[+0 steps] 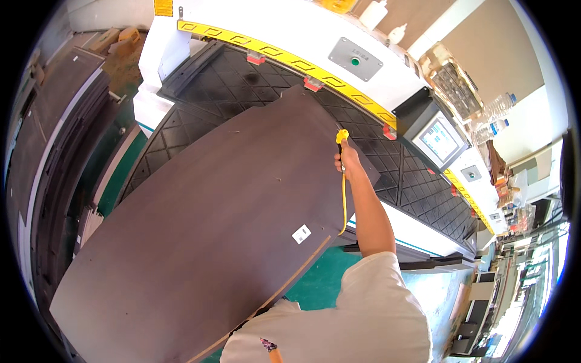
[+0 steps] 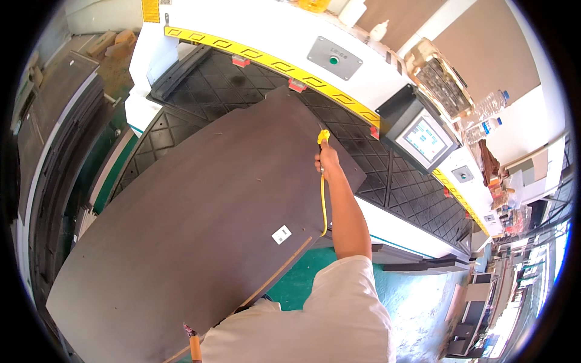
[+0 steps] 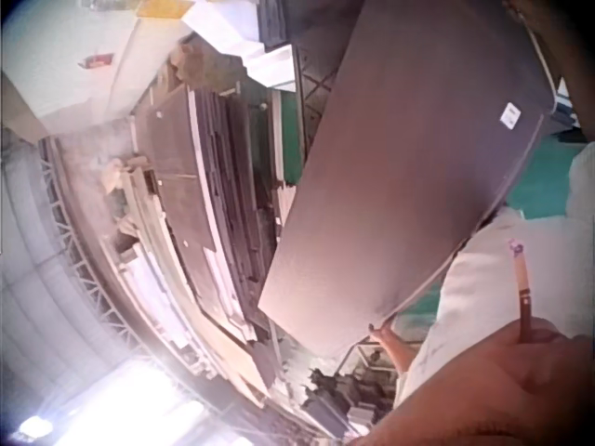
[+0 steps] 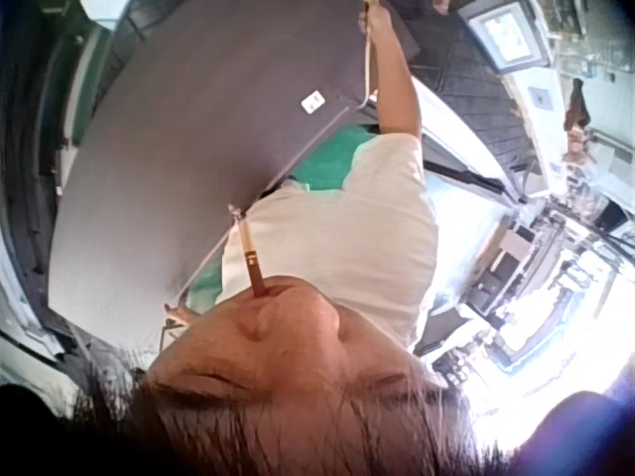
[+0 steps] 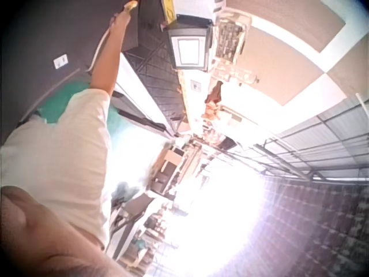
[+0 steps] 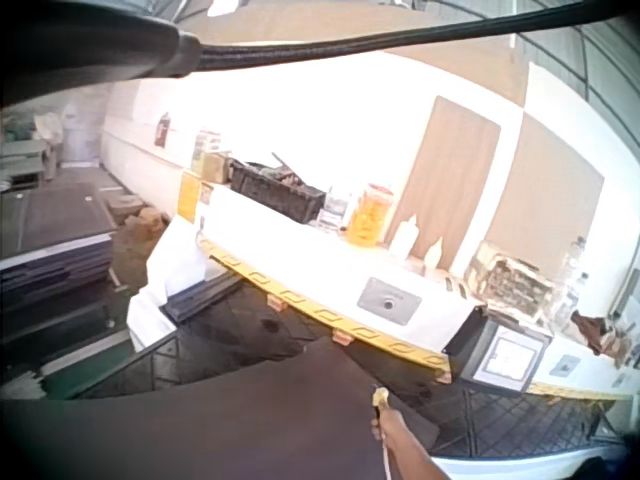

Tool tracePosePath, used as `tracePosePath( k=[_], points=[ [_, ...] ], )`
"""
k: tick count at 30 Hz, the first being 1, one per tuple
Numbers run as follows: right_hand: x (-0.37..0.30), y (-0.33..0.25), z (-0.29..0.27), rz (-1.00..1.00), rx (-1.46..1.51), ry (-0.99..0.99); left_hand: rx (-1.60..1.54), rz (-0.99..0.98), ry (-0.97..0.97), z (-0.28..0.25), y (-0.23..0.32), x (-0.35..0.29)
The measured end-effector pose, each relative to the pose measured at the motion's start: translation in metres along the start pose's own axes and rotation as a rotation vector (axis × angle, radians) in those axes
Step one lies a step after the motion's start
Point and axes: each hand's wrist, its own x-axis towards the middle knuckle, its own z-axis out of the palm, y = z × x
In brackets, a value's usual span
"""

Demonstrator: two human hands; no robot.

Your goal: The person uses a yellow air blow gun to clean the surface of large, dark rectangular panels. They repeatedly pick up panels from a stack, place them on a workbench, and blow air across the surface to remove dust or debris before stacking them back.

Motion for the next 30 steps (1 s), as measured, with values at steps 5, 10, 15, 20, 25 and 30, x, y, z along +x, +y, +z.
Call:
tracePosePath(
  k=[5,10,15,20,25,30],
  points=[
    [0.005,-0.037,0.064,-0.050,-0.030,-0.046,-0.002,-0.072,0.007,0.003,-0.005,0.011],
    [-0.006,-0.047,0.086,-0.101,-0.007,-0.087,-0.018,-0.122,-0.053,-0.002,-0.017,0.028],
    [-0.042,-0.008,0.062,-0.051,0.023,0.092,-0.163,-0.235,-0.178,-0.007,-0.030,0.039],
    [-0.055,0.090,-0.027,0.040,0.171,0.415,-0.293,-0.266,-0.104,0.016,-0.026,0.054],
    [-0.082,0.144,-0.103,0.160,0.226,0.648,-0.209,-0.178,-0.124,0.028,-0.021,0.079],
    [-0.098,0.115,-0.064,0.022,0.223,0.343,-0.169,-0.103,-0.118,0.026,-0.024,0.088]
  ],
)
